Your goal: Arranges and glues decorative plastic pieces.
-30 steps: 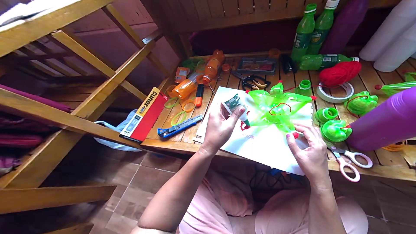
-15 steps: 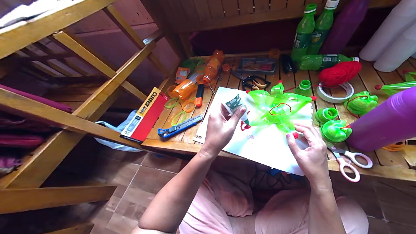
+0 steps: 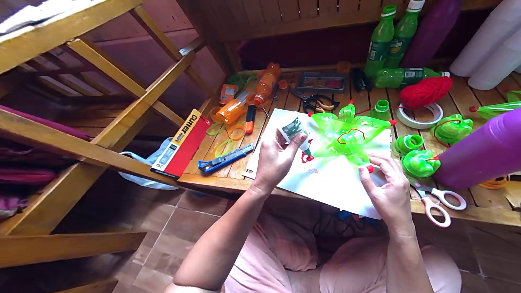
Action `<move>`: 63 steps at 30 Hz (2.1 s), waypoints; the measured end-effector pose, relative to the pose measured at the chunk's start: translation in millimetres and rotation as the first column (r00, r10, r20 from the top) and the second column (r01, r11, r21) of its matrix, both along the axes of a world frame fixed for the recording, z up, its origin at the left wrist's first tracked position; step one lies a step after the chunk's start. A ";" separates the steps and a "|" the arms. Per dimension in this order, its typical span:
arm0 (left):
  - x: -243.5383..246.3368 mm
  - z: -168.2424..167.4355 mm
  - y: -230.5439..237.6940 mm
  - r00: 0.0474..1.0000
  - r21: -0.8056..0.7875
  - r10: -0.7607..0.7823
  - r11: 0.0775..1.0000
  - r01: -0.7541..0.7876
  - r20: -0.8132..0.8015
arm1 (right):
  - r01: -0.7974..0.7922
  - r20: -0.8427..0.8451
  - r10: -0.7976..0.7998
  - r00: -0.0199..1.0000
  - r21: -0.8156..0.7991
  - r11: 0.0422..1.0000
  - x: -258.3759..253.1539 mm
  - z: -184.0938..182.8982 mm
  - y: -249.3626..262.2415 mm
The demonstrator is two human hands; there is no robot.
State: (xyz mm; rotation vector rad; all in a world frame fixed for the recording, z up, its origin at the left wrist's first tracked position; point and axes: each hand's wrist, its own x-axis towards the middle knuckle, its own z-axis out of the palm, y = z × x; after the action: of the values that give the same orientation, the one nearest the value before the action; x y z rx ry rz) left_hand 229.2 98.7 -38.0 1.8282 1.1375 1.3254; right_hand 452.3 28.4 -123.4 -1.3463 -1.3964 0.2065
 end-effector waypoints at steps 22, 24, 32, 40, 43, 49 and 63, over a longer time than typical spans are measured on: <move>4.0 -0.5 -10.0 0.996 0.106 0.001 0.994 0.008 -0.084 | -0.001 0.002 0.001 1.000 -0.003 1.000 -0.1 0.3 -0.3; 3.4 -0.6 -9.1 0.997 0.112 -0.008 0.994 0.017 -0.077 | -0.002 0.001 0.002 1.000 -0.007 1.000 -0.2 0.3 -0.5; 4.1 -0.9 -8.8 0.997 0.111 -0.021 0.993 0.029 -0.070 | -0.008 -0.004 0.008 1.000 0.006 1.000 -0.5 -0.7 0.4; 1.0 -0.1 -4.3 0.999 0.102 0.011 0.995 -0.006 -0.043 | -0.005 0.000 0.005 1.000 0.000 1.000 -0.1 0.1 0.0; 0.6 1.6 -7.5 1.000 0.074 0.015 0.997 -0.014 -0.005 | -0.008 -0.001 0.008 1.000 0.003 1.000 0.1 -0.1 -0.1; -2.7 -3.4 -5.1 0.999 0.036 0.032 0.999 -0.032 -0.002 | -0.011 -0.008 0.011 1.000 0.001 1.000 -0.2 0.3 -0.4; 0.3 -2.1 0.5 0.999 0.004 0.026 1.000 -0.026 0.038 | -0.007 0.006 0.007 1.000 0.009 1.000 0.7 -1.1 0.8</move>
State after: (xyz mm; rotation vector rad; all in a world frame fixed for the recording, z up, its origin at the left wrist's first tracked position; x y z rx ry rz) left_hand 229.5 99.2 -40.1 1.7897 1.1433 1.3727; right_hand 453.0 29.2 -124.5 -1.3352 -1.4062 0.2005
